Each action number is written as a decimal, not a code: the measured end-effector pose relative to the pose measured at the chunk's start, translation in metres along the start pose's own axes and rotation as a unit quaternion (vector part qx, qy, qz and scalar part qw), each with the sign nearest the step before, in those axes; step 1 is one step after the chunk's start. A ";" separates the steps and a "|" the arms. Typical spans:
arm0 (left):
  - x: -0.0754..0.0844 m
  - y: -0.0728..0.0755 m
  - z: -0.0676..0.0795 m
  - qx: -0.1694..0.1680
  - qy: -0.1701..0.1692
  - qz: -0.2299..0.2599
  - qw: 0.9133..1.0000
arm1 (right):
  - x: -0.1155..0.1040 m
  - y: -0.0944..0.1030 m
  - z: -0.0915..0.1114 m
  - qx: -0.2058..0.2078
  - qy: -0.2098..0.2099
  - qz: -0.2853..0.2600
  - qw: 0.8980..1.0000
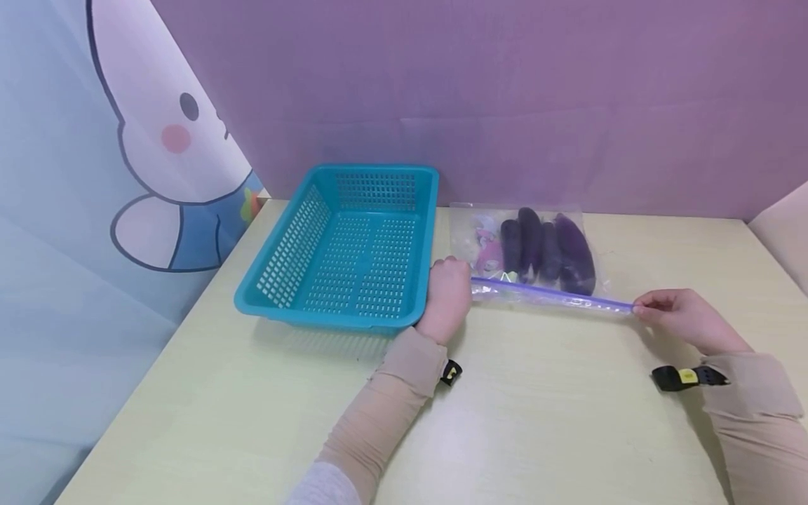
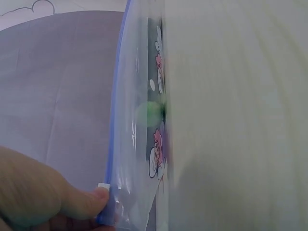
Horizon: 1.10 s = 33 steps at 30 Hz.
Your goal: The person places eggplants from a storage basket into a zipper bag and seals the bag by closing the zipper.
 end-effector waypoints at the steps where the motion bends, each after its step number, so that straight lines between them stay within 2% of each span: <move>1: 0.000 -0.001 0.000 -0.002 0.000 0.001 1.000 | 0.001 0.000 0.000 0.000 0.000 -0.001 1.000; 6: 0.002 -0.001 0.002 -0.004 -0.005 0.010 1.000 | 0.003 0.001 0.001 0.000 0.010 -0.010 1.000; 12: 0.006 -0.001 0.003 -0.013 -0.023 0.009 1.000 | -0.004 -0.003 0.002 -0.017 0.055 -0.023 0.998; 15: 0.007 -0.006 0.005 -0.043 -0.033 0.019 0.998 | -0.006 -0.006 0.002 -0.033 0.069 -0.028 0.997; 18: 0.009 -0.012 0.008 -0.085 -0.043 0.028 0.995 | -0.006 -0.007 0.003 -0.044 0.075 -0.026 0.996; 25: 0.016 -0.019 0.016 -0.185 -0.058 0.053 0.980 | -0.008 -0.012 0.006 -0.098 0.105 0.002 0.990; 30: 0.025 -0.021 0.020 -0.214 -0.079 0.050 0.972 | -0.010 -0.017 0.007 -0.132 0.126 0.007 0.983; 33: 0.030 -0.024 0.021 -0.222 -0.082 0.046 0.970 | -0.009 -0.020 0.008 -0.143 0.112 0.002 0.983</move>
Point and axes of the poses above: each hand's wrist, its own z-axis away from the middle knuckle, its own y-axis out of the back of the hand, x = y × z, the point moved 8 cm from there along -z, towards the middle knuckle
